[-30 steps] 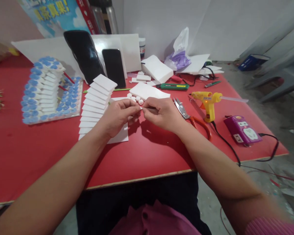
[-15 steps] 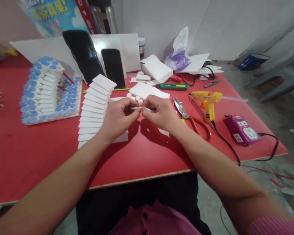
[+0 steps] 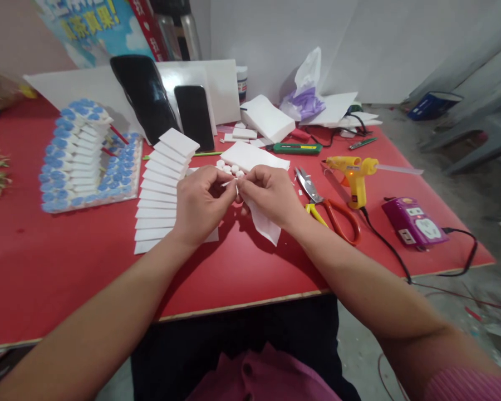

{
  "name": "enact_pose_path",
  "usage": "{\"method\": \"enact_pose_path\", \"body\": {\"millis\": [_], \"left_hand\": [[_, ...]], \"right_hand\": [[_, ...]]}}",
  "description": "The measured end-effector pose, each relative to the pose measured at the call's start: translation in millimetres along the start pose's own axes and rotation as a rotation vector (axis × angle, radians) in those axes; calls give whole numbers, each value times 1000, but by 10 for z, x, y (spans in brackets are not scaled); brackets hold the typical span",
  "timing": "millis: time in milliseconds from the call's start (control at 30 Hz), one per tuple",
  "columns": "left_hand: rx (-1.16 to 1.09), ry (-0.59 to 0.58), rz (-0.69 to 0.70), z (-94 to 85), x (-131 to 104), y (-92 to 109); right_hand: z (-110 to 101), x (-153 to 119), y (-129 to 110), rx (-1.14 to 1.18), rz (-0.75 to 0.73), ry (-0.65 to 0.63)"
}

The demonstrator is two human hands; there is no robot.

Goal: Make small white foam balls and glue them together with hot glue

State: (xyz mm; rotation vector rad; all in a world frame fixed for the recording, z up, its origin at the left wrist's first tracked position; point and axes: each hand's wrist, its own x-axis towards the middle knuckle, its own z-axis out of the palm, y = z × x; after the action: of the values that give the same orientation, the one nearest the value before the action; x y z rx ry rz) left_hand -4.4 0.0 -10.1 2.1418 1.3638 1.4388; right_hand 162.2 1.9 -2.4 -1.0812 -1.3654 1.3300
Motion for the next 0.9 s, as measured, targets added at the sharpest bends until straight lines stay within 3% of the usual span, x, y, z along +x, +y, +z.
{"method": "enact_pose_path", "body": {"millis": [200, 633, 767, 900], "left_hand": [[44, 10, 93, -13, -7, 26], [-61, -52, 208, -27, 25, 15], [-156, -68, 142, -24, 21, 48], [-304, -78, -74, -3, 13, 83]], "right_hand": [[42, -37, 34, -76, -141, 2], [-19, -11, -67, 305, 54, -48], [-27, -17, -116, 321, 107, -15], [-23, 14, -74, 278, 59, -4]]}}
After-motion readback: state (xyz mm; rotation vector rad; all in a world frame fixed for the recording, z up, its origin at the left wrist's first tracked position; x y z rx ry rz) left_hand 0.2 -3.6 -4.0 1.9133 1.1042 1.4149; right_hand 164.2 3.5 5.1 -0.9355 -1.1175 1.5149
